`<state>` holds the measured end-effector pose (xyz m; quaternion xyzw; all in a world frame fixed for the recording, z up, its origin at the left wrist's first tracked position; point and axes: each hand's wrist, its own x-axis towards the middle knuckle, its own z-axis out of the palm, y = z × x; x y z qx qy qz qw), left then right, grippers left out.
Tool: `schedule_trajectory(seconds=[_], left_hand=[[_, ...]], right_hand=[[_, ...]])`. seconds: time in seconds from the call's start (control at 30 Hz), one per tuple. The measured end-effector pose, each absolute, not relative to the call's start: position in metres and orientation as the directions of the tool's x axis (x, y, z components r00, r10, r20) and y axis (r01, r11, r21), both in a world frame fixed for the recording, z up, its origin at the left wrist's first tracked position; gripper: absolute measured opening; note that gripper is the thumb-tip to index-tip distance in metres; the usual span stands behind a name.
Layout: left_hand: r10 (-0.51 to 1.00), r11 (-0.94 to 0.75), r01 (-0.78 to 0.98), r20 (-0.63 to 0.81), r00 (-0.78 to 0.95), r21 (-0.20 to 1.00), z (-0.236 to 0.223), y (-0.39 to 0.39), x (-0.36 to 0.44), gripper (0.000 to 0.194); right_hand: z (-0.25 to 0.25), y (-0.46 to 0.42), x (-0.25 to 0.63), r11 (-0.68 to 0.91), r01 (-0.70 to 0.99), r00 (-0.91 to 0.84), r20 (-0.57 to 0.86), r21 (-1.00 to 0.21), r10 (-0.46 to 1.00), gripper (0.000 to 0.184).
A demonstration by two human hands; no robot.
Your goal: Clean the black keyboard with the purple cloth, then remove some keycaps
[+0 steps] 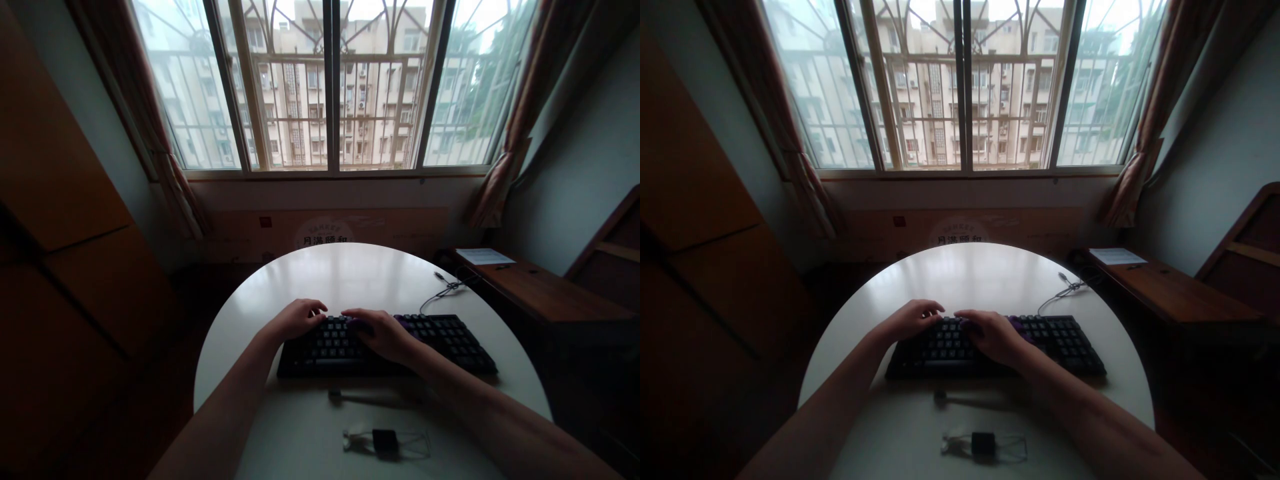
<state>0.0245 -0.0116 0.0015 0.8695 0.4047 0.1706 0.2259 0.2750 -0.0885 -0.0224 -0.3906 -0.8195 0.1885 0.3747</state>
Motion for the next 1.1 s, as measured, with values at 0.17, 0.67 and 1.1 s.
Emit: schedule_trajectory(seconds=[0.17,0.67,1.1], left_hand=[[0.773,-0.585,0.619,0.127,0.622,0.524,-0.001,-0.011,0.024,0.034],[0.785,-0.562,0.642,0.09,0.613,0.522,0.001,-0.013,0.025,0.035],[0.741,-0.665,0.668,0.179,0.648,0.335,0.002,-0.028,0.046,0.034]], right_hand=[[-0.02,-0.092,0.274,0.618,0.563,-0.452,0.422,-0.548,0.786,0.044],[0.006,-0.104,0.283,0.633,0.651,-0.587,0.252,-0.418,0.769,0.039],[0.004,-0.116,0.271,0.627,0.758,-0.589,0.226,-0.177,0.776,0.016]])
